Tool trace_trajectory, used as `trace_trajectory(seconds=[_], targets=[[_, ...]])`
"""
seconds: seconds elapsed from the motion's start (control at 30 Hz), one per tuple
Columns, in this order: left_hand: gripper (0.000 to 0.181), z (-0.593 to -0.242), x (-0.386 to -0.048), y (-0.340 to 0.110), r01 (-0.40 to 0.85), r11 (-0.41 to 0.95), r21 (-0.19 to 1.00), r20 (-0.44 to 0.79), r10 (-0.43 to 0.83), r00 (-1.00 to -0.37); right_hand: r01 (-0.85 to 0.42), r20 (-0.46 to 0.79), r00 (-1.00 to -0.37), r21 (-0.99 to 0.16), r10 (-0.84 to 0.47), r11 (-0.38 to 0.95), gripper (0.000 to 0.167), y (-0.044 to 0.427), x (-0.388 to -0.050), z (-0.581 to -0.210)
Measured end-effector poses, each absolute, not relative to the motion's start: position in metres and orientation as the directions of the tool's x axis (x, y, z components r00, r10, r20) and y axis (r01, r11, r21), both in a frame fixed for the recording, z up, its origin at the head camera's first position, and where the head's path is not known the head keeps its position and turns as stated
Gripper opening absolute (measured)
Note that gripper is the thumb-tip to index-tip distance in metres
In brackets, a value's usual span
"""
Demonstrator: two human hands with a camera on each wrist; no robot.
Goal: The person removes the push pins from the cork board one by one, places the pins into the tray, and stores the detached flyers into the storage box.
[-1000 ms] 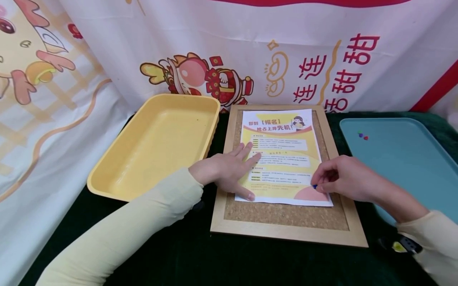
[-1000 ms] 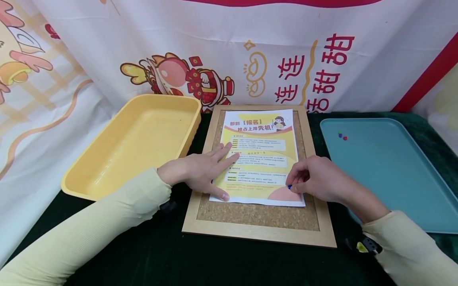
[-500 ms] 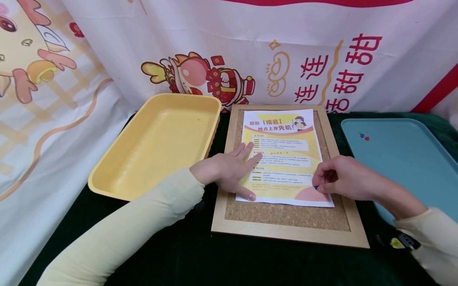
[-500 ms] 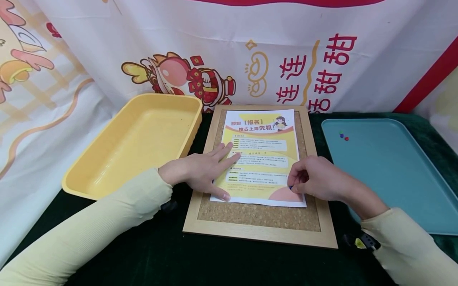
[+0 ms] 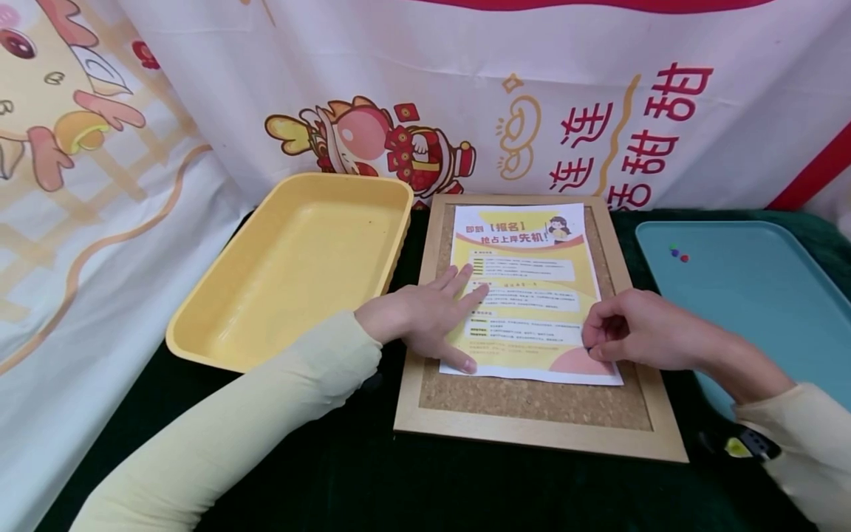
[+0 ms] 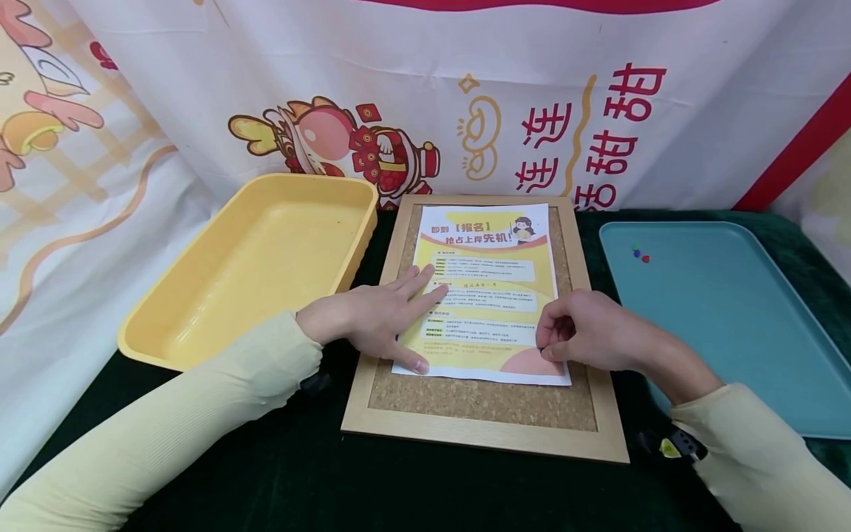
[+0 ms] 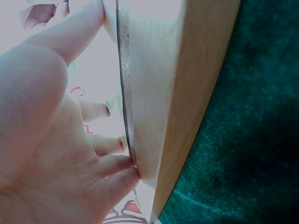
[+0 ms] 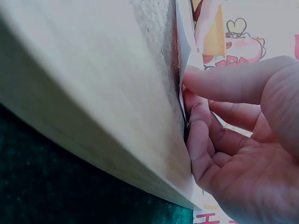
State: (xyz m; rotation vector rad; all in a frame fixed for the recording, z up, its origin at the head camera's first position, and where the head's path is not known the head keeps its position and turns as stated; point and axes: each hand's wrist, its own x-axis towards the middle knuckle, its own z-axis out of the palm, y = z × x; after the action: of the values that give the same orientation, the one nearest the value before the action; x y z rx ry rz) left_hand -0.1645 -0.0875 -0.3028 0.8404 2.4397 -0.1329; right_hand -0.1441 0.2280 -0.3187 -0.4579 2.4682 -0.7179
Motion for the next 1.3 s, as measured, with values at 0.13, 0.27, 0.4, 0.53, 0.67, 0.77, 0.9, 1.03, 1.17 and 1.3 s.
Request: trace_trajectory(seconds=[0.13,0.27,0.4,0.53,0.67,0.77,0.9,1.03,1.17,1.3], targets=[[0.120,-0.3031,-0.1644,-0.0869,0.597,0.799,0.075,-0.530,0.539,-0.654,-0.170,-0.389,-0.803,-0.578,-0.452,0.798,0.009,0.2283,-0.1441,-0.3188],[0.120,-0.3033,-0.1644,-0.0868,0.597,0.799,0.071,-0.531,0.537,-0.656,-0.172,-0.387,-0.800,-0.583,-0.458,0.794,0.010,0.2292,-0.1443,-0.3188],[0.120,-0.3036,-0.1646,-0.0865,0.597,0.799,0.072,-0.531,0.538,-0.655,-0.186,-0.377,-0.798,-0.588,-0.470,0.787,0.009,0.2306,-0.1445,-0.3190],[0.120,-0.3043,-0.1650,-0.0863,0.599,0.798,0.072,-0.532,0.539,-0.654,-0.190,-0.376,-0.793,-0.593,-0.478,0.782,0.008,0.2312,-0.1448,-0.3193],[0.120,-0.3043,-0.1648,-0.0862,0.596,0.800,0.071,-0.534,0.535,-0.655,-0.191,-0.378,-0.791,-0.595,-0.482,0.781,0.008,0.2312,-0.1447,-0.3191],[0.120,-0.3039,-0.1645,-0.0862,0.596,0.800,0.068,-0.534,0.534,-0.656,-0.189,-0.380,-0.789,-0.597,-0.482,0.779,0.009,0.2313,-0.1446,-0.3190],[0.120,-0.3030,-0.1641,-0.0862,0.600,0.798,0.063,-0.532,0.535,-0.656,-0.189,-0.379,-0.789,-0.598,-0.483,0.779,0.009,0.2317,-0.1443,-0.3193],[0.120,-0.3024,-0.1639,-0.0862,0.602,0.796,0.062,-0.534,0.535,-0.654,-0.190,-0.382,-0.785,-0.602,-0.488,0.776,0.010,0.2322,-0.1439,-0.3198],[0.120,-0.3017,-0.1634,-0.0863,0.600,0.798,0.062,-0.535,0.534,-0.655,-0.189,-0.382,-0.777,-0.616,-0.500,0.765,0.010,0.2338,-0.1436,-0.3204],[0.120,-0.3017,-0.1631,-0.0863,0.595,0.801,0.068,-0.535,0.533,-0.655,-0.175,-0.384,-0.767,-0.647,-0.515,0.742,0.011,0.2371,-0.1449,-0.3203]])
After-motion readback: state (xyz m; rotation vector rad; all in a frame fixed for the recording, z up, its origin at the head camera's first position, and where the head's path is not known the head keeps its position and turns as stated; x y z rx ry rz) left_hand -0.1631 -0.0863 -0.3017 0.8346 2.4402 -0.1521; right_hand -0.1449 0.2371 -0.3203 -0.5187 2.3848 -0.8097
